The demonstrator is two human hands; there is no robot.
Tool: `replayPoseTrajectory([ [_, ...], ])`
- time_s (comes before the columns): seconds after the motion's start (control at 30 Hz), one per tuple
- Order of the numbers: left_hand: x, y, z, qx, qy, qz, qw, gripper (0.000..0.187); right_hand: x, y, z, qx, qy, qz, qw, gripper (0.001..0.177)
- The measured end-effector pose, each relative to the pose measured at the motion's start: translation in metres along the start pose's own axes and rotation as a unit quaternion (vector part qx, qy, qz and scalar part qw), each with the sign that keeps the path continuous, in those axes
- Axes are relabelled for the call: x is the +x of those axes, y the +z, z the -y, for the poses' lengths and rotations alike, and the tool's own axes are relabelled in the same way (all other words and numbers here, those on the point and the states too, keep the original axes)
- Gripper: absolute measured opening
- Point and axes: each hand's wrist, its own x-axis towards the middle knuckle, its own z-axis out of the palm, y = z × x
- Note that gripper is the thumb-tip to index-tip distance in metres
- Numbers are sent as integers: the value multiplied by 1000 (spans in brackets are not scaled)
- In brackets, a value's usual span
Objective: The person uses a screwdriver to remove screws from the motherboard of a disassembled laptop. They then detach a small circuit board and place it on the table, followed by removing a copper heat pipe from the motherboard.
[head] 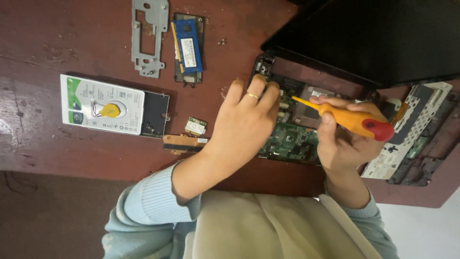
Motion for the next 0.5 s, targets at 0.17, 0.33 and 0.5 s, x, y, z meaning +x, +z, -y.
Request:
replayPoseTrajectory([
  [0.17,0,1,-1,6,-7,1,1000,16,3,0,0,-27,-28,19,999,25],
  [0.33,-1,2,0,-3,-5,-1,1000,17,11,-1,11,-35,-21,79,996,25],
  [0.5,5,-6,7,-64,1,-6,998,23,24,-8,28,-94,53,124,986,33],
])
